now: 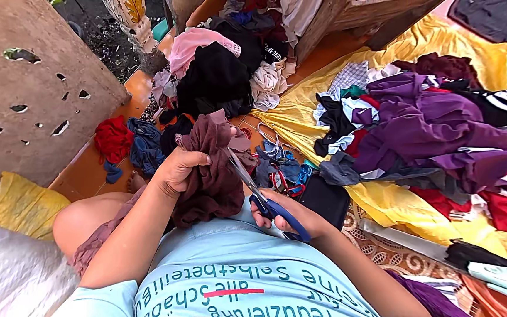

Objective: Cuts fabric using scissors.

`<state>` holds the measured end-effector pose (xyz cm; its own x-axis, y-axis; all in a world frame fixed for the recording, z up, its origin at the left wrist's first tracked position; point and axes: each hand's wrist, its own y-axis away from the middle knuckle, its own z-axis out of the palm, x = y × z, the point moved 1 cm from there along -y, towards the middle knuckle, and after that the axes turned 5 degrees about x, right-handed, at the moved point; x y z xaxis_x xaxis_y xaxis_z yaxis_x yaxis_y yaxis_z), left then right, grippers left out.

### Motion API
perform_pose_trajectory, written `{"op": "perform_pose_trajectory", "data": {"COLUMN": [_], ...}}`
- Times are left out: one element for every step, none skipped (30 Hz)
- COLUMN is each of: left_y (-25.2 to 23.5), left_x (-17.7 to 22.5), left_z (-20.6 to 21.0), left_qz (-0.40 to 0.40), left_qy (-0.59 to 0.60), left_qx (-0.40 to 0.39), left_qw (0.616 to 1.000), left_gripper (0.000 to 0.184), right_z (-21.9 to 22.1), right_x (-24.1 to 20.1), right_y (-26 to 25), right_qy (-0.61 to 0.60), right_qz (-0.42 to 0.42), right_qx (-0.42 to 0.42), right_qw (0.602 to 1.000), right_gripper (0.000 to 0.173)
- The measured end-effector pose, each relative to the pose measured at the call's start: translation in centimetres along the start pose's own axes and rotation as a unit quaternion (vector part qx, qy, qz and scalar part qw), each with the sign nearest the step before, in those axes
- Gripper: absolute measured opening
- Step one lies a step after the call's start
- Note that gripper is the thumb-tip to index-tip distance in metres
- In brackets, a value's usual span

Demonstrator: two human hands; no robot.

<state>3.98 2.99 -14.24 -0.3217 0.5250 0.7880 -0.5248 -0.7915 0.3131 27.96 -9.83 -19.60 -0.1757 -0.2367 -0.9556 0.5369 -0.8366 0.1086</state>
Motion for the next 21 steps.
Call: {"op": "perform_pose_trajectory", "data": {"left_y": [0.1,0.2,0.3,0.3,0.4,0.5,0.5,0.5,0.6,0.6,0.5,0.5,0.5,0.6,0.6,0.7,0.7,0.7,0.7,0.8,0.8], "left_x": [0.1,0.2,0.3,0.4,0.4,0.4,0.3,0.2,0.0,-0.1,-0.3,-0.4,-0.5,-0.5,-0.5,-0.5,-0.5,-0.4,-0.4,-0.4,-0.3], "left_z": [0.0,0.0,0.0,0.0,0.0,0.0,0.0,0.0,0.0,0.0,0.1,0.1,0.1,0.1,0.1,0.2,0.1,0.1,0.1,0.0,0.0], "left_qz": [0.005,0.011,0.016,0.019,0.022,0.023,0.023,0.025,0.027,0.029,0.029,0.028,0.028,0.027,0.027,0.027,0.026,0.026,0.027,0.029,0.033], "left_qy": [0.007,0.011,0.015,0.017,0.019,0.02,0.019,0.017,0.015,0.016,0.017,0.019,0.02,0.02,0.019,0.018,0.019,0.018,0.019,0.021,0.024], "left_qx": [0.001,0.003,0.003,0.002,-0.001,-0.001,0.0,0.002,0.002,0.001,0.002,0.004,0.002,0.0,0.0,0.004,0.007,0.011,0.016,0.019,0.021], "left_qw": [1.0,1.0,1.0,1.0,1.0,1.0,1.0,1.0,1.0,0.999,0.999,0.999,0.999,0.999,0.999,0.999,0.999,0.999,0.999,0.999,0.999], "left_gripper": [0.025,0.024,0.024,0.024,0.024,0.024,0.023,0.022,0.021,0.02,0.019,0.019,0.019,0.019,0.019,0.019,0.02,0.02,0.02,0.019,0.019], "right_z": [0.0,0.1,0.1,0.2,0.3,0.4,0.5,0.6,0.8,0.9,1.0,1.1,1.3,1.4,1.5,1.6,1.7,1.8,1.8,1.8,1.8], "right_x": [0.0,0.1,0.2,0.3,0.3,0.3,0.3,0.2,0.1,0.0,-0.1,-0.1,-0.2,-0.3,-0.4,-0.5,-0.6,-0.6,-0.7,-0.7,-0.8], "right_y": [0.0,0.0,0.0,0.1,0.1,0.0,0.0,-0.1,-0.3,-0.6,-0.8,-1.0,-1.2,-1.3,-1.4,-1.5,-1.5,-1.5,-1.4,-1.3,-1.2], "right_qy": [-0.002,-0.005,-0.009,-0.014,-0.02,-0.023,-0.025,-0.027,-0.029,-0.032,-0.036,-0.039,-0.04,-0.042,-0.044,-0.043,-0.044,-0.046,-0.051,-0.056,-0.063], "right_qz": [0.008,0.016,0.019,0.022,0.02,0.014,0.005,-0.002,-0.008,-0.013,-0.015,-0.015,-0.014,-0.013,-0.011,-0.007,-0.003,0.002,0.006,0.011,0.015], "right_qx": [-0.005,-0.007,-0.007,-0.004,-0.003,-0.005,-0.007,-0.008,-0.007,-0.002,0.005,0.011,0.019,0.024,0.029,0.034,0.037,0.041,0.045,0.048,0.05], "right_qw": [1.0,1.0,1.0,1.0,1.0,1.0,1.0,1.0,1.0,0.999,0.999,0.999,0.999,0.999,0.999,0.998,0.998,0.998,0.998,0.997,0.997], "right_gripper": [0.065,0.065,0.065,0.065,0.065,0.064,0.064,0.064,0.064,0.063,0.062,0.061,0.061,0.06,0.06,0.059,0.059,0.058,0.058,0.056,0.054]}}
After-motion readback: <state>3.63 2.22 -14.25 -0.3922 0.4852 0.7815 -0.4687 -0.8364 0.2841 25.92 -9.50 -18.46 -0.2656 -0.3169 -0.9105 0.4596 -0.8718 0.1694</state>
